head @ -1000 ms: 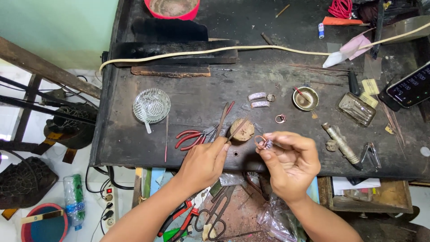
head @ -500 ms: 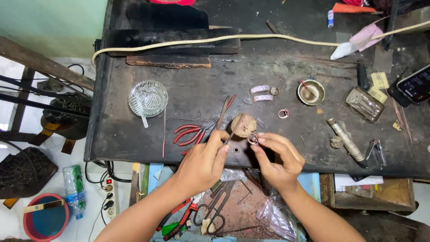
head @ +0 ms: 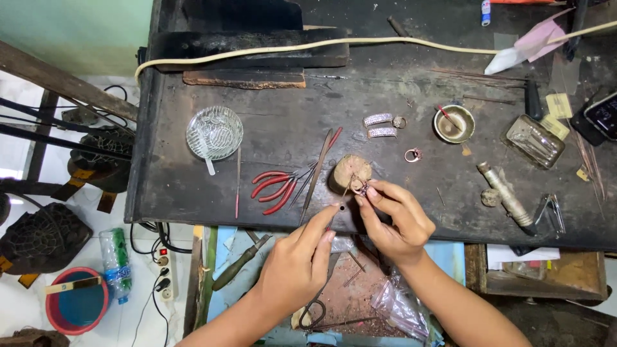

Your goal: Filing and shaping a small metal jewelry component held in a wooden block using a hand file and pliers.

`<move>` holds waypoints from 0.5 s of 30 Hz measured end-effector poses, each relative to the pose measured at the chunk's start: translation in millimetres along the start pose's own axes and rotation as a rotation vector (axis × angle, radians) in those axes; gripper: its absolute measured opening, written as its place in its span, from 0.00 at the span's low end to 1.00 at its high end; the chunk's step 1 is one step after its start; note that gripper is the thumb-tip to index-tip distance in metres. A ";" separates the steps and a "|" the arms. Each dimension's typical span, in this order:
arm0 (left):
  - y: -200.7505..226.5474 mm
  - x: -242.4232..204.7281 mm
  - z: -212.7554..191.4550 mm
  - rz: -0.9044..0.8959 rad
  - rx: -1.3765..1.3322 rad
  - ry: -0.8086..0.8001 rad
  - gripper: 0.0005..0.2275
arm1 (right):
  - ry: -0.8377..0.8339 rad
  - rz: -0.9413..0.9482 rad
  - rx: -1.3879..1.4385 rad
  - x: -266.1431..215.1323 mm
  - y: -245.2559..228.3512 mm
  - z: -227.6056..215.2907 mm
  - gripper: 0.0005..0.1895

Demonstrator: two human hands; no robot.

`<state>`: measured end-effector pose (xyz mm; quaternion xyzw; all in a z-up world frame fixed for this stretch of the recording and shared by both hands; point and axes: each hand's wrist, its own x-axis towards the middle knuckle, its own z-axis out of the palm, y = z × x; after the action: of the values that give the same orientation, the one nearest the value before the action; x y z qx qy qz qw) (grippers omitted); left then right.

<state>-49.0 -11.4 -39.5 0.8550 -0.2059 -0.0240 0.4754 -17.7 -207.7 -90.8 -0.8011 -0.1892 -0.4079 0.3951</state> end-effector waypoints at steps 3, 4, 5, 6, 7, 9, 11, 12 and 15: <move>0.7 -6.9 6.8 0.155 0.024 0.164 0.15 | -0.008 0.003 -0.004 -1.4 -0.2 -0.6 0.07; 2.1 -9.7 7.7 0.155 0.022 0.162 0.15 | -0.008 0.004 -0.006 -1.3 -0.8 -1.3 0.07; 3.7 -12.3 8.4 0.177 0.059 0.170 0.14 | -0.011 0.018 -0.024 -1.1 -1.4 -2.0 0.08; 4.5 -13.9 8.7 0.201 0.098 0.182 0.14 | -0.012 0.027 -0.041 0.2 -0.9 -1.4 0.10; 2.8 -15.7 11.1 0.203 0.099 0.183 0.14 | -0.010 0.024 -0.041 1.7 -1.3 -0.7 0.10; -0.7 -19.4 16.6 0.160 0.153 0.224 0.15 | -0.009 0.029 0.038 3.7 -1.7 -0.1 0.08; 0.6 -13.6 19.0 0.170 0.140 0.250 0.15 | -0.013 0.019 0.037 7.0 -0.9 -0.1 0.08; 2.0 -13.7 20.9 0.172 0.125 0.272 0.16 | -0.022 0.018 0.038 6.0 -2.4 -1.2 0.08; 1.3 1.8 22.3 0.212 0.130 0.294 0.16 | -0.027 0.014 0.039 5.8 -1.6 -1.3 0.07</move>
<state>-53.1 -30.6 -50.4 0.8516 -0.2242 0.1649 0.4442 -15.9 -207.9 -85.0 -0.7999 -0.1969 -0.3904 0.4111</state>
